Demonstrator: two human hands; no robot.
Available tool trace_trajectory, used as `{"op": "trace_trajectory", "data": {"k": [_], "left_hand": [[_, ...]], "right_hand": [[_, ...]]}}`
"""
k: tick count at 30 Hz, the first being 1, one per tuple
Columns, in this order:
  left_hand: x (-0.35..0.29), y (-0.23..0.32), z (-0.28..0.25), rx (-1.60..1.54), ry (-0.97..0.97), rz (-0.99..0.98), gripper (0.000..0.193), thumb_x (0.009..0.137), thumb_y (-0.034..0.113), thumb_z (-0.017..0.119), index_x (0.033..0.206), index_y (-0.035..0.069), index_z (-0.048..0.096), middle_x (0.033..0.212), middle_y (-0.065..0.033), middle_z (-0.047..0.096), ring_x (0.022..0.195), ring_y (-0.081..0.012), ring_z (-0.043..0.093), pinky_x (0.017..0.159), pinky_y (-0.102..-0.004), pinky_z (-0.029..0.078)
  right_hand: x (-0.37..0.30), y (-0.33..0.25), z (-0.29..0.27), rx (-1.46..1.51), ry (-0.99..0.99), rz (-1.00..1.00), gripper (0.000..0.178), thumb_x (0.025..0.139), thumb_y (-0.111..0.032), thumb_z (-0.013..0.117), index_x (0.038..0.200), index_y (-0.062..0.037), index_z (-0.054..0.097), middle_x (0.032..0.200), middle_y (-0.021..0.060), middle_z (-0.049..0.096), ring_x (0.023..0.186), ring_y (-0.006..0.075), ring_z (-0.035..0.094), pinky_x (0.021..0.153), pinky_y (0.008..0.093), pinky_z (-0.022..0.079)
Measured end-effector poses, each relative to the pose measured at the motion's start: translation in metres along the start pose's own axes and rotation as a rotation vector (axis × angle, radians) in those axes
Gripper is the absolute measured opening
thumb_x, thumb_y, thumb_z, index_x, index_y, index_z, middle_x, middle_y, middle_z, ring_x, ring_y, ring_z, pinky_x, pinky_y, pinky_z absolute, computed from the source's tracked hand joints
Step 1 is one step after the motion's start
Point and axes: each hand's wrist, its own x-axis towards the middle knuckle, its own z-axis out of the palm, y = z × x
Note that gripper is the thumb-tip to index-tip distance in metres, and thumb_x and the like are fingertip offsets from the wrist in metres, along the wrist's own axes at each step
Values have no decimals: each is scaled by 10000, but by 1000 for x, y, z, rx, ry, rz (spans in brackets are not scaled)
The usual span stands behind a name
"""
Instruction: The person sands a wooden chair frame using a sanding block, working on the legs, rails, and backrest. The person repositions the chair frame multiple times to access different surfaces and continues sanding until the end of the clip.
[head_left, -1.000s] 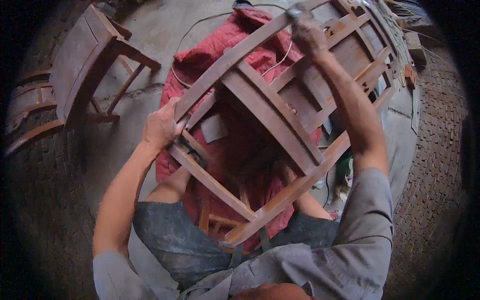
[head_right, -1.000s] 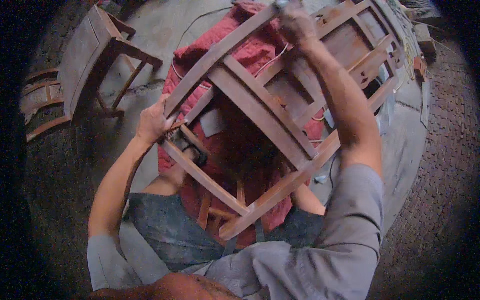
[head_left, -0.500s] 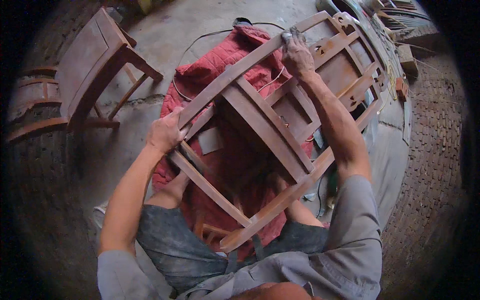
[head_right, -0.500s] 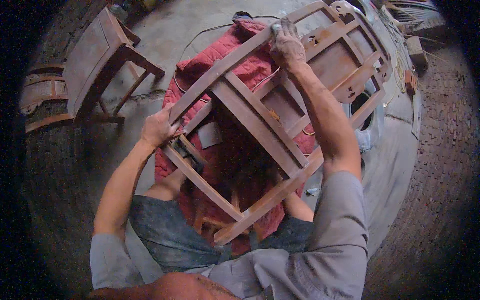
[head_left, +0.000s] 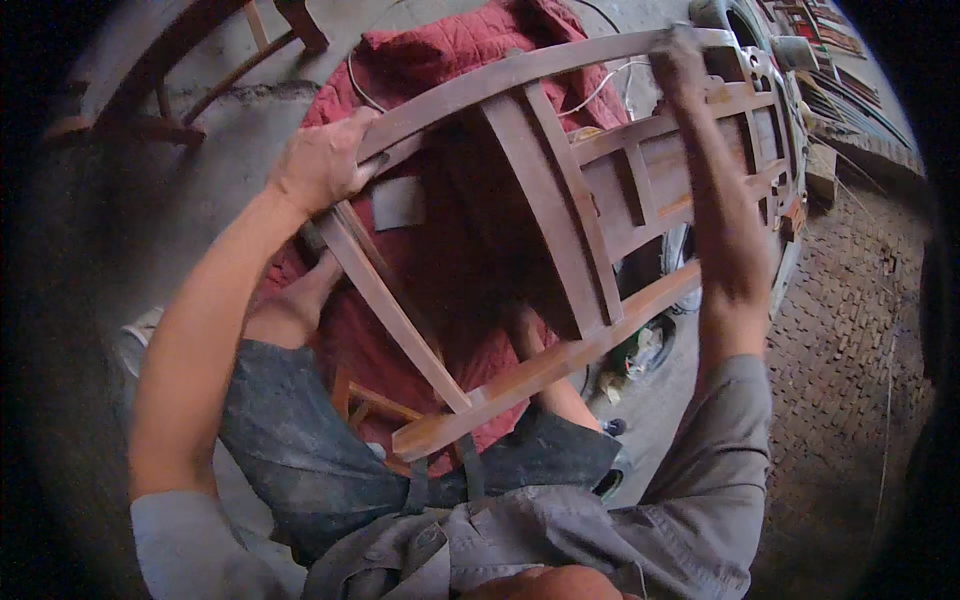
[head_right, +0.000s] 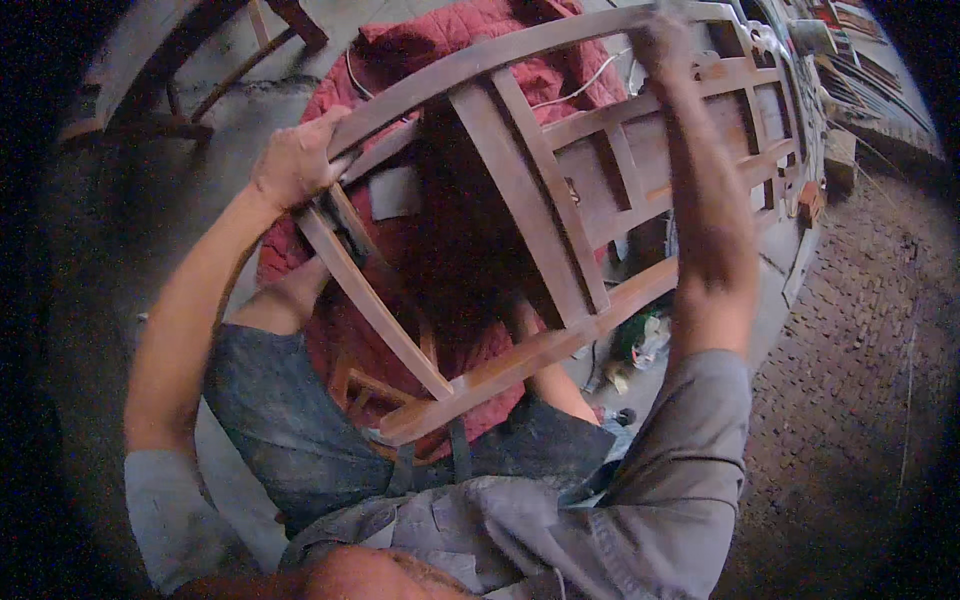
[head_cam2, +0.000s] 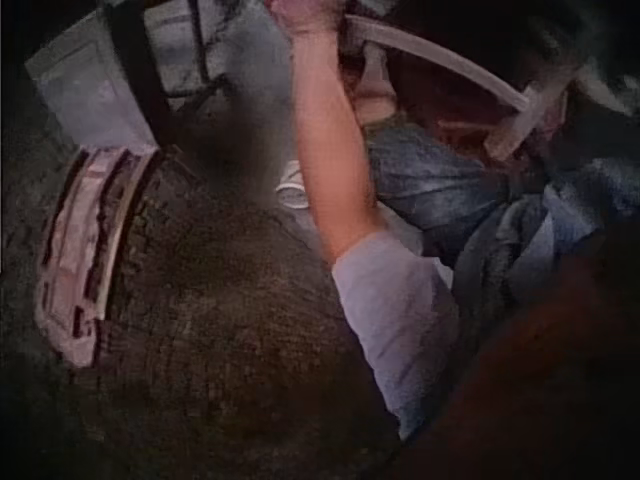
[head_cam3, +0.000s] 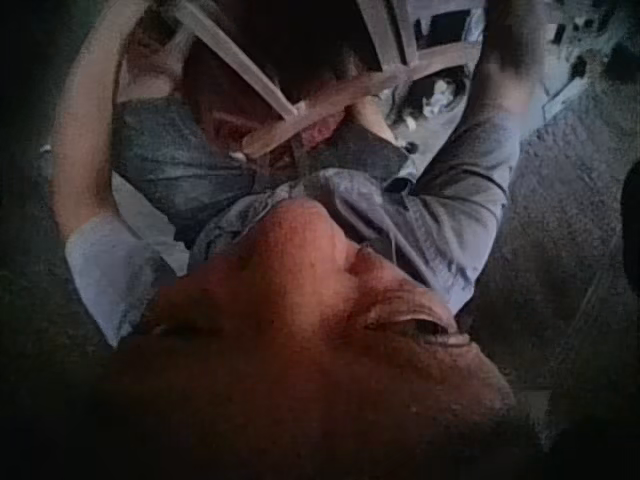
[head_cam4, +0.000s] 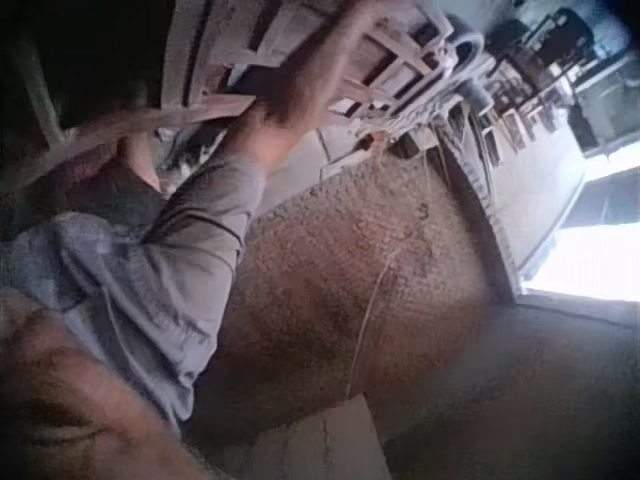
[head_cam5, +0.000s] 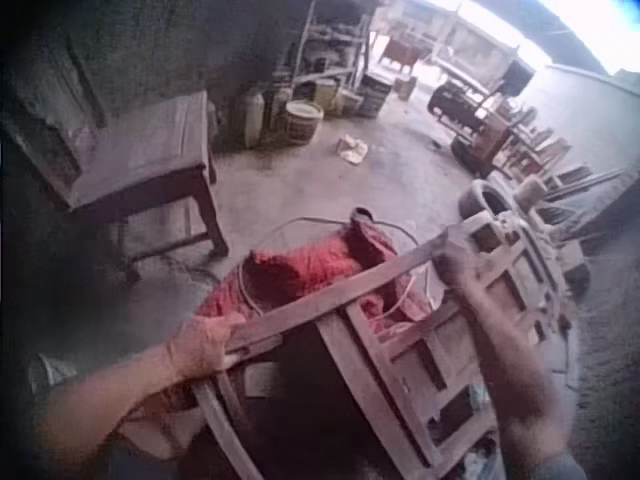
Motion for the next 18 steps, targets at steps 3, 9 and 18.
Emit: {"op": "trace_trajectory", "data": {"k": [3, 9, 18], "left_hand": [[9, 7, 12, -48, -30, 7, 507, 807, 246, 737, 1244, 149, 499, 959, -188, 691, 866, -429, 663, 742, -517, 549], [7, 4, 13, -9, 1, -13, 482, 831, 272, 724, 1241, 141, 506, 943, -220, 684, 863, -449, 659, 739, -534, 538], [5, 4, 8, 26, -63, -59, 465, 833, 275, 713, 1228, 150, 501, 933, -220, 690, 867, -437, 668, 745, -538, 538]], "right_hand": [[-83, -88, 26, 135, 39, -190, 279, 787, -175, 633, 1031, -40, 623, 973, 205, 622, 922, 389, 605, 814, 489, 486], [-130, -46, -38, 196, -201, -83, 467, 745, -92, 649, 1195, 15, 583, 1133, 239, 636, 1103, 386, 608, 951, 468, 492], [-197, -33, -23, 176, 73, -428, 540, 834, -157, 598, 1357, -29, 545, 1286, 232, 605, 1120, 399, 611, 962, 455, 504]]}}
